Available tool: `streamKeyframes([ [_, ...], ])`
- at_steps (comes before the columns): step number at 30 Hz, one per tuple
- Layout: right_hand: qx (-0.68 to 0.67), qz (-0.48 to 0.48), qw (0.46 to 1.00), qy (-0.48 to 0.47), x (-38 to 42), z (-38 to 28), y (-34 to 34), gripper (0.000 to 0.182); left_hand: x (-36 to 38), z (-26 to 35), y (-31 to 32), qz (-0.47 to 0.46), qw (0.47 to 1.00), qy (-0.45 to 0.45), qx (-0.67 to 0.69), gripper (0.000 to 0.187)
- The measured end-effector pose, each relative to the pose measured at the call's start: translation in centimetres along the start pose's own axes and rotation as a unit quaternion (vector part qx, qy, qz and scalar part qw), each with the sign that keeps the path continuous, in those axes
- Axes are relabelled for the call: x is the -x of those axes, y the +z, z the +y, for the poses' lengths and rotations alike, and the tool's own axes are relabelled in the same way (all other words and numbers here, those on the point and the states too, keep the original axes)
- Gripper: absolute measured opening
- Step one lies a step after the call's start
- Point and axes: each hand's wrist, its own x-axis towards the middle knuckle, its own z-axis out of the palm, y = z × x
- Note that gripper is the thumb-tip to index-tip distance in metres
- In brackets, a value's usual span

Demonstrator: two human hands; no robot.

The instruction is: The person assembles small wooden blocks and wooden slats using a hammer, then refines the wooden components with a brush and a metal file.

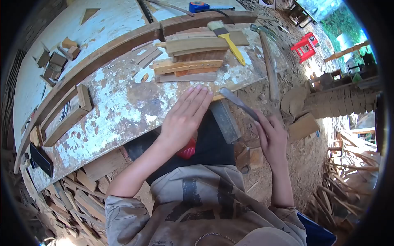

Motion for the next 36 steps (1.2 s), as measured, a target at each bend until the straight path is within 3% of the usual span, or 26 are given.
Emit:
streamKeyframes([
  [2, -0.03, 0.006, 0.999, 0.01, -0.3, -0.7, -0.7, 0.037, 0.5, 0.0, 0.1, -0.001, 1.0, -0.007, -0.005, 0.06],
  [5, -0.105, 0.125, 0.986, 0.029, -0.5, -0.9, -1.2, 0.035, 0.3, 0.1, -0.1, -0.003, 1.0, -0.005, -0.01, 0.059],
  [15, -0.153, 0.168, 0.973, 0.04, 0.6, -0.2, 1.0, 0.032, 0.3, 0.2, 0.0, -0.002, 1.0, -0.005, -0.009, 0.061],
  [16, -0.088, 0.108, 0.99, -0.01, 0.0, -0.5, 0.8, 0.034, 0.2, 0.2, -0.1, -0.004, 1.0, -0.002, -0.009, 0.06],
  [19, 0.022, -0.118, 0.992, 0.049, -0.3, -1.0, -0.9, 0.036, 0.2, 0.1, 0.0, -0.003, 1.0, -0.004, -0.003, 0.061],
  [23, -0.114, 0.11, 0.987, 0.022, -0.7, -1.4, -1.4, 0.036, 0.2, 0.2, -0.1, -0.003, 1.0, -0.01, 0.005, 0.061],
  [24, -0.162, 0.14, 0.975, 0.062, -0.4, -1.5, -1.4, 0.036, 0.2, 0.2, -0.2, -0.005, 1.0, -0.01, 0.006, 0.061],
  [27, -0.125, 0.154, 0.98, 0.008, -0.9, -1.8, -1.9, 0.035, -0.1, 0.2, -0.5, -0.017, 1.0, -0.003, 0.011, 0.059],
  [36, -0.137, -0.06, 0.981, 0.122, 1.0, -1.2, 0.4, 0.033, -0.5, 0.4, -0.1, -0.01, 1.0, 0.023, 0.007, 0.055],
])
